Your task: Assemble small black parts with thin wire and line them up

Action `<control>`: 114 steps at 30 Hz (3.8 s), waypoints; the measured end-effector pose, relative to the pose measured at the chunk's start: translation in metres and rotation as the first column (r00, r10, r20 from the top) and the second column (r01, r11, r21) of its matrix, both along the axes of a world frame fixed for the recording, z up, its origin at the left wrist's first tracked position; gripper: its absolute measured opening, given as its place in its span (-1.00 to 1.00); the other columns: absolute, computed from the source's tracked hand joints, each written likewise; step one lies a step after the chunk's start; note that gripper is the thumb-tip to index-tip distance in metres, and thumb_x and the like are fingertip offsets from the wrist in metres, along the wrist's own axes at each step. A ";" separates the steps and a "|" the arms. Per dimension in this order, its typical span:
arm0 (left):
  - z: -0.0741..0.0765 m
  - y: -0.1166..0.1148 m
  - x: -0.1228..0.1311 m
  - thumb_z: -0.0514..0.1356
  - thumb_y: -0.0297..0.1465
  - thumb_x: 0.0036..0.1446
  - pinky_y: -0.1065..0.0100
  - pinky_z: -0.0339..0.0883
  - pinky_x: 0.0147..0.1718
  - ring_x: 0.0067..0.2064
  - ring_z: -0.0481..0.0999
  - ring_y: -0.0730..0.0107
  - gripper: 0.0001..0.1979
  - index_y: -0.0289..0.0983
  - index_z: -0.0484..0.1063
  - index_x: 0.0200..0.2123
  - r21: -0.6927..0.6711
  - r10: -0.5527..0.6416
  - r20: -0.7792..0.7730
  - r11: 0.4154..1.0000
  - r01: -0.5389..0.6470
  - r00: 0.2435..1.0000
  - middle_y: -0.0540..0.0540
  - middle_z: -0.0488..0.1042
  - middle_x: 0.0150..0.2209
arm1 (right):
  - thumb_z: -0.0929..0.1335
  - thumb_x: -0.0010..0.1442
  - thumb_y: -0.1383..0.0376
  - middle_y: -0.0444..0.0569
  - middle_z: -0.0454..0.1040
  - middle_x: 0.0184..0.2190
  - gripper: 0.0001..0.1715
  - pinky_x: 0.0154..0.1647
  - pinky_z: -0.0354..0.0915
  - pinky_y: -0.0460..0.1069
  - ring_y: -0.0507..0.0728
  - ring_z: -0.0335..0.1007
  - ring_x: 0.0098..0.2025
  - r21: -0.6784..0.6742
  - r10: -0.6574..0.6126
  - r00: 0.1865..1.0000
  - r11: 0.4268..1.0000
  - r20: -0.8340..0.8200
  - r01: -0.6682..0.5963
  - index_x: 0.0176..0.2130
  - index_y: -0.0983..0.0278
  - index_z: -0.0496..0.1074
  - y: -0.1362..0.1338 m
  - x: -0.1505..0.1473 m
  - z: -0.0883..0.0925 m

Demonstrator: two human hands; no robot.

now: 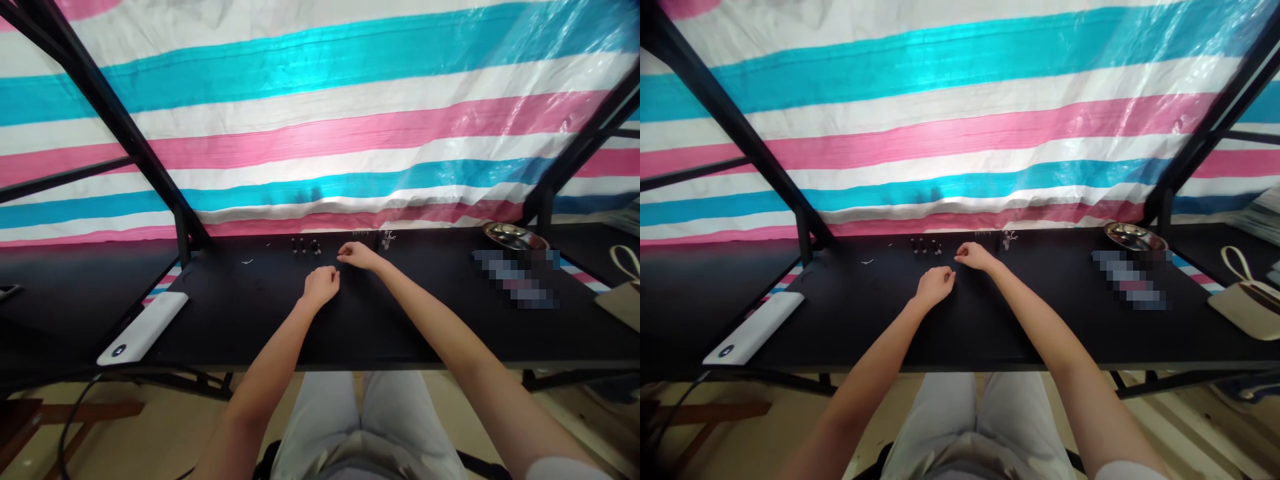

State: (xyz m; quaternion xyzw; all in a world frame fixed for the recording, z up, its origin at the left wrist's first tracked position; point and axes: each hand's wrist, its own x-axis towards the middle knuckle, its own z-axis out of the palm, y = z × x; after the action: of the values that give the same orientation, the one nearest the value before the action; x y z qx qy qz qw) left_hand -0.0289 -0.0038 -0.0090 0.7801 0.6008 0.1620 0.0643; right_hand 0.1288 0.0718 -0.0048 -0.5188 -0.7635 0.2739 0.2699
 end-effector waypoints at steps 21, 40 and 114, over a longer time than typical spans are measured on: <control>0.003 0.000 -0.005 -0.07 -0.27 0.19 0.30 0.28 -0.33 -0.29 0.49 0.23 -0.69 -0.23 0.43 -0.32 -0.059 0.054 -0.102 0.996 -0.060 0.993 -0.14 0.49 -0.31 | 0.33 0.08 0.23 0.02 0.48 -0.24 -0.77 -0.28 0.23 -0.09 0.10 0.40 -0.22 0.061 -0.174 0.948 0.985 0.265 0.164 -0.24 0.26 0.44 0.048 -0.063 -0.018; 0.008 -0.003 -0.001 -0.07 -0.24 0.22 0.35 0.27 -0.33 -0.30 0.48 0.30 -0.70 -0.20 0.41 -0.23 0.022 0.081 0.069 0.996 -0.082 0.994 -0.10 0.49 -0.30 | 0.29 0.05 0.17 -0.05 0.46 -0.47 -0.75 -0.34 0.25 -0.05 0.07 0.37 -0.40 0.124 -0.270 0.932 0.944 -0.242 0.306 -0.41 0.31 0.42 -0.004 0.002 -0.009; 0.016 -0.012 0.008 -0.23 -0.26 0.28 0.42 0.10 -0.45 -0.48 0.29 0.48 -0.62 -0.27 0.21 -0.47 0.294 -0.286 0.288 0.935 0.200 0.914 -0.02 0.29 -0.51 | 0.17 0.21 0.03 -0.17 0.26 -0.60 -0.60 -0.52 0.11 -0.12 -0.04 0.12 -0.59 0.194 -0.017 0.919 0.976 -0.395 0.101 -0.47 0.26 0.23 -0.098 0.026 0.002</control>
State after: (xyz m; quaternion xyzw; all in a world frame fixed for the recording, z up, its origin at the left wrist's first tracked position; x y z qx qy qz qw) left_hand -0.0209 -0.0163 0.0069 0.8134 0.4529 0.3562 0.0807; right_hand 0.1549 -0.0259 -0.0032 -0.4450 -0.7029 0.2812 0.4783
